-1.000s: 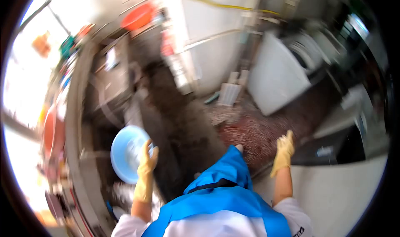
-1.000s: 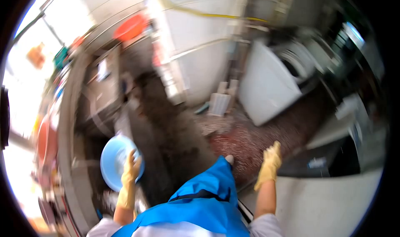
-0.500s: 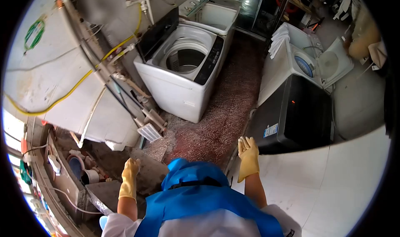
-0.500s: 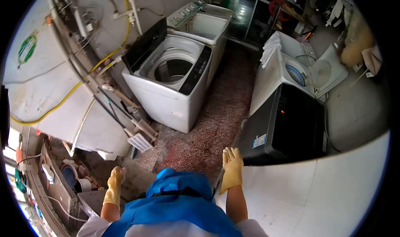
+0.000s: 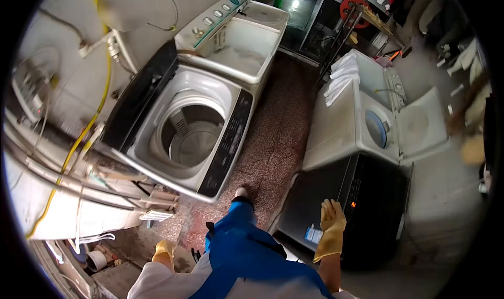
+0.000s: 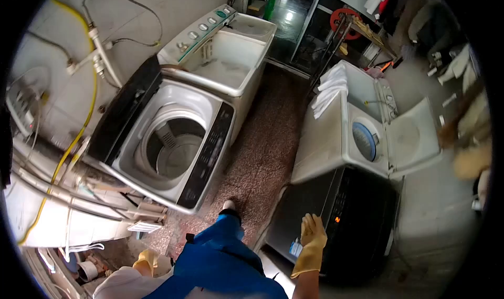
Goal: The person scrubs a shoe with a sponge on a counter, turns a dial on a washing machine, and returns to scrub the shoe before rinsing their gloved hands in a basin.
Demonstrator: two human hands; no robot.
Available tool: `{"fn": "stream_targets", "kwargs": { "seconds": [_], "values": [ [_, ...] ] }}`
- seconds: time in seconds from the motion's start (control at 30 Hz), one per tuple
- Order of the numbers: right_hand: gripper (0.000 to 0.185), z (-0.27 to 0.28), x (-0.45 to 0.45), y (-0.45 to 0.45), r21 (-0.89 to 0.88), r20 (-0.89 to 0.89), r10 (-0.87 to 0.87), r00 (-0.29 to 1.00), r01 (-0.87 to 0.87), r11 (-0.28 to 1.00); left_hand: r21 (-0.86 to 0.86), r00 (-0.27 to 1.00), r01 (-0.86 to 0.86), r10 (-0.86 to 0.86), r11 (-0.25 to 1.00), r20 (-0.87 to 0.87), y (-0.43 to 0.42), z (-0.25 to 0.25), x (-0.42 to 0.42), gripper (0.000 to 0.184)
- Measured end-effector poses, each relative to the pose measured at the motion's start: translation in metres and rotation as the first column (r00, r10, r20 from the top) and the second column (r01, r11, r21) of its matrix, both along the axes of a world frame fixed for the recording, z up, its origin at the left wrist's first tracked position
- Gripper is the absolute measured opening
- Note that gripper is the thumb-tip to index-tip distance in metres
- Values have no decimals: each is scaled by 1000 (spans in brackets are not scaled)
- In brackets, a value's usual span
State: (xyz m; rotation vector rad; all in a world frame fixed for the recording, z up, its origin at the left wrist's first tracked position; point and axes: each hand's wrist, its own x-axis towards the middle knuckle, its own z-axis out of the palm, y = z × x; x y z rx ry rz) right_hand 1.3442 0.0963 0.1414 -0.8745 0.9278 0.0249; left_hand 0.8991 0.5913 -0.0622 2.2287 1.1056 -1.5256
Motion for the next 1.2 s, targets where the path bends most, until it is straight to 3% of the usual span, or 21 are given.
{"fn": "stream_targets", "kwargs": {
  "seconds": [0.07, 0.17, 0.23, 0.33, 0.43, 0.47, 0.5, 0.53, 0.57, 0.6, 0.63, 0.67, 0.7, 0.77, 0.87, 0.9, 0.97, 1.0, 1.07, 1.13, 1.2],
  "values": [
    [30, 24, 49, 5, -50, -15, 18, 1000, -19, 999, -93, 999, 34, -33, 995, 12, -5, -4, 15, 27],
    [29, 26, 135, 14, -59, -25, 61, 998, -62, 996, -152, 705, -693, 707, 704, 58, 0, -29, -9, 25],
    [30, 12, 188, 16, -36, -16, 83, 996, -84, 996, -134, 968, -252, 252, 958, -16, -11, -5, 7, 25],
    [35, -22, 269, 32, 10, 97, 162, 982, -164, 986, -182, 996, 63, -51, 981, 73, -35, 76, 44, 26],
    [37, -48, 377, 83, -25, 66, 157, 985, -156, 987, -115, 975, 181, -163, 977, 154, -76, 160, 92, 26],
    [37, -51, 415, 106, -66, 91, 253, 963, -248, 967, -109, 991, -43, 56, 993, 123, -93, 147, 89, 27],
    [36, -42, 450, 137, -149, 136, 412, 901, -392, 908, -65, 870, -480, 484, 875, 89, -118, 126, 81, 27],
    [36, -35, 485, 170, -297, 182, 594, 784, -532, 793, -55, 199, -974, 949, 219, 246, -152, 99, 72, 28],
    [35, -28, 517, 204, -579, 187, 808, 559, -602, 550, -78, -300, -953, 877, -293, 376, -180, 95, 82, 28],
    [35, -17, 547, 239, -956, -9, 968, 251, -286, 65, -93, -501, -850, 738, -519, 453, -203, 99, 100, 28],
    [35, -1, 577, 284, -991, -116, 988, 100, 57, -122, -70, -572, -775, 649, -629, 502, -221, 99, 124, 29],
    [35, 11, 603, 327, -965, -130, 991, -3, 232, -126, -22, -516, -804, 679, -595, 522, -237, 113, 150, 30],
    [35, 25, 621, 369, -997, -66, 995, -71, 51, -62, 30, -458, -828, 707, -559, 538, -256, 126, 174, 31],
    [34, 53, 649, 466, -279, 112, 944, 309, -902, 329, 58, -387, -850, 696, -523, 605, -279, 139, 215, 33],
    [31, 61, 657, 564, -441, 54, 983, -175, -887, -134, 177, -72, -939, 671, -295, 738, -306, 159, 266, 41],
    [29, 49, 662, 597, -453, 67, 940, -335, -849, -271, -179, -399, -806, 296, -565, 868, -297, 189, 326, 41],
    [32, 64, 653, 656, -582, -56, 823, -566, -651, -488, 319, 195, -933, 512, -166, 837, -301, 197, 351, 38],
    [35, 72, 650, 685, -684, -193, 681, -707, -400, -610, 321, 186, -928, 512, -190, 839, -290, 208, 374, 38],
    [37, 39, 665, 749, -911, -403, 500, -767, 283, -299, 428, -28, -828, 790, -361, 613, -260, 236, 420, 30],
    [41, 17, 679, 810, -766, -540, 520, -662, 642, 21, 427, -114, -794, 796, -432, 594, -273, 230, 425, 30],
    [36, 46, 676, 848, -749, -654, 420, -630, 619, -237, 386, -163, -778, 752, -496, 638, -292, 225, 433, 30]
  ]
}}
